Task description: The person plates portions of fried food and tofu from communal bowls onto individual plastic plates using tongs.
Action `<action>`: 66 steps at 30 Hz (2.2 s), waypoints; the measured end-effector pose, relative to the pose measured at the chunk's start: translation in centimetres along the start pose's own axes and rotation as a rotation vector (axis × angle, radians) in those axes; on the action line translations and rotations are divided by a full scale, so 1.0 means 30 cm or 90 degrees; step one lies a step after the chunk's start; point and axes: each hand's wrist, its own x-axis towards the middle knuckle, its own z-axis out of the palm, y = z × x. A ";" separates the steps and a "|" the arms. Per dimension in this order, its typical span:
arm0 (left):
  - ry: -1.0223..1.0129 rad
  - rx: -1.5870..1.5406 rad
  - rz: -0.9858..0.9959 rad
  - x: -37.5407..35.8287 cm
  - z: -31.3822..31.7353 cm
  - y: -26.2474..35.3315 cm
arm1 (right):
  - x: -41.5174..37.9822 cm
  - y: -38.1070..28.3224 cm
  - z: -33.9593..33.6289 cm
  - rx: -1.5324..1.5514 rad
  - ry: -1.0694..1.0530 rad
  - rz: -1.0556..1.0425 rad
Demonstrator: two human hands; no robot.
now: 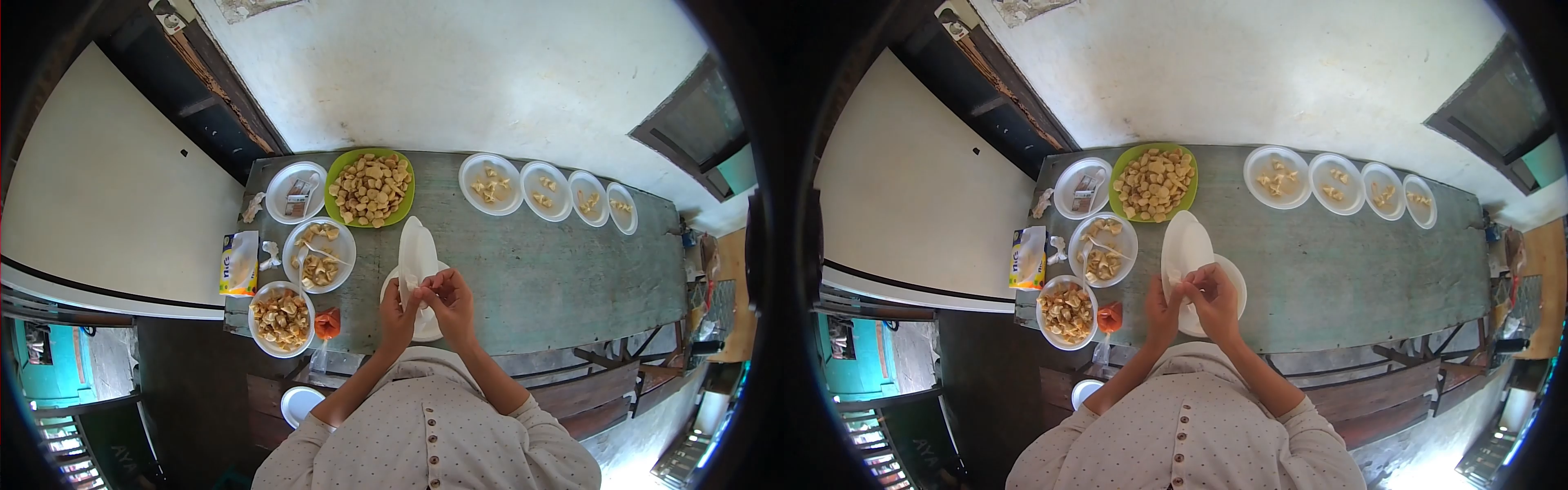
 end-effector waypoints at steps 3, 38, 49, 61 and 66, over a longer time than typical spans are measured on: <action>-0.020 0.027 -0.001 -0.004 0.001 0.004 | 0.012 -0.005 -0.022 -0.006 0.019 -0.026; 0.139 -0.349 -0.148 0.072 -0.065 0.155 | -0.054 0.074 -0.086 -0.671 -0.019 -0.503; 0.188 -0.359 -0.082 0.062 -0.077 0.144 | -0.041 0.069 -0.049 -0.627 0.013 -0.525; 0.122 -0.414 -0.136 0.057 -0.094 0.146 | 0.047 -0.002 -0.117 -0.556 0.227 -0.454; 0.098 -0.396 -0.155 0.042 -0.083 0.161 | 0.082 -0.035 -0.132 -0.515 0.281 -0.430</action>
